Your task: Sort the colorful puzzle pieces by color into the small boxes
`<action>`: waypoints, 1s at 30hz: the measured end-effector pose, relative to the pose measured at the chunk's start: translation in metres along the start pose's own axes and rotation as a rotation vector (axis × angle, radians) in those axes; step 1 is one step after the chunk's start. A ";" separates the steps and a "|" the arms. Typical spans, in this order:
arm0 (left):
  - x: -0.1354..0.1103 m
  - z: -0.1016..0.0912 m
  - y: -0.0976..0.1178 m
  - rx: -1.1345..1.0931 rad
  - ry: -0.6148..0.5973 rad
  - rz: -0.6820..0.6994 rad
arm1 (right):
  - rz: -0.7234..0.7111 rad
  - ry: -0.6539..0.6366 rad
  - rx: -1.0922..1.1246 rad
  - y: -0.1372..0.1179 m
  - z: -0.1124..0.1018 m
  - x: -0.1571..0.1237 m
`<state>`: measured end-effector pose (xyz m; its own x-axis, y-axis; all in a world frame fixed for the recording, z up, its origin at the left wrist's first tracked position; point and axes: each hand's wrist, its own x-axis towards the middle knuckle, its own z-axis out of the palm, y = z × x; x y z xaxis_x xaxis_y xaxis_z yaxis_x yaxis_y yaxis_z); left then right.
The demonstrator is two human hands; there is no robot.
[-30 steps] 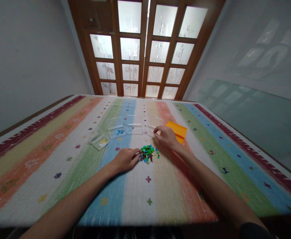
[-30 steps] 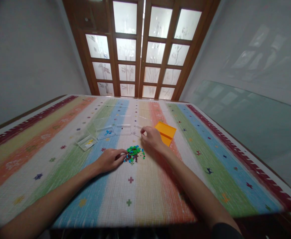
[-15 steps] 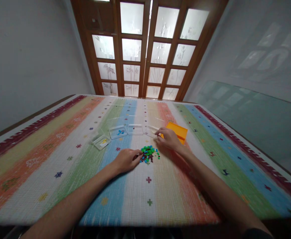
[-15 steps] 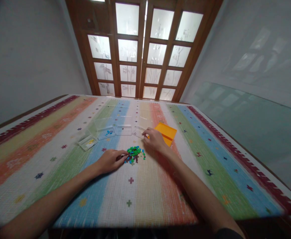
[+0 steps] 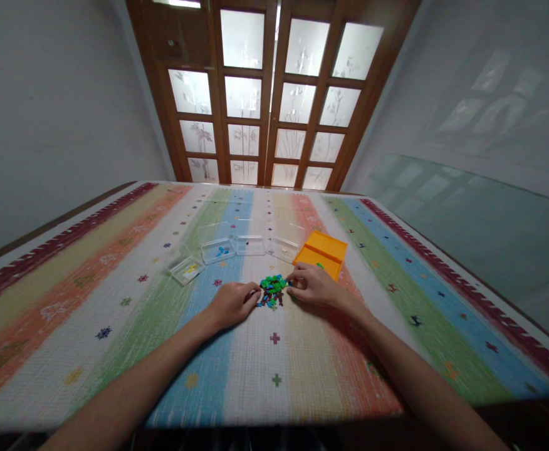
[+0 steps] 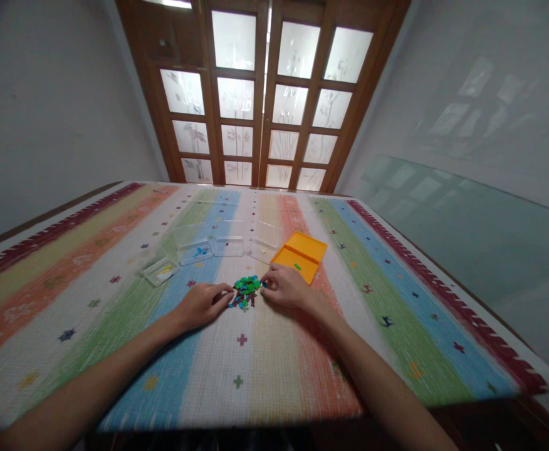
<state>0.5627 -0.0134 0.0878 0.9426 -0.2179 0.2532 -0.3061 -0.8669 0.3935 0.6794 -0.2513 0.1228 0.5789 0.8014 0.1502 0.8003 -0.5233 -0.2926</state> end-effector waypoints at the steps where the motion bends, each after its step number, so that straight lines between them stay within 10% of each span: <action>1: -0.001 0.000 0.000 0.009 0.003 0.002 | 0.003 -0.003 0.000 0.000 0.000 0.000; 30: -0.008 0.001 -0.004 0.032 0.037 0.032 | 0.096 0.206 0.152 0.027 -0.016 0.035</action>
<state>0.5569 -0.0094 0.0833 0.9266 -0.2290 0.2982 -0.3306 -0.8740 0.3561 0.7237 -0.2422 0.1354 0.6828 0.6666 0.2990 0.7167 -0.5317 -0.4512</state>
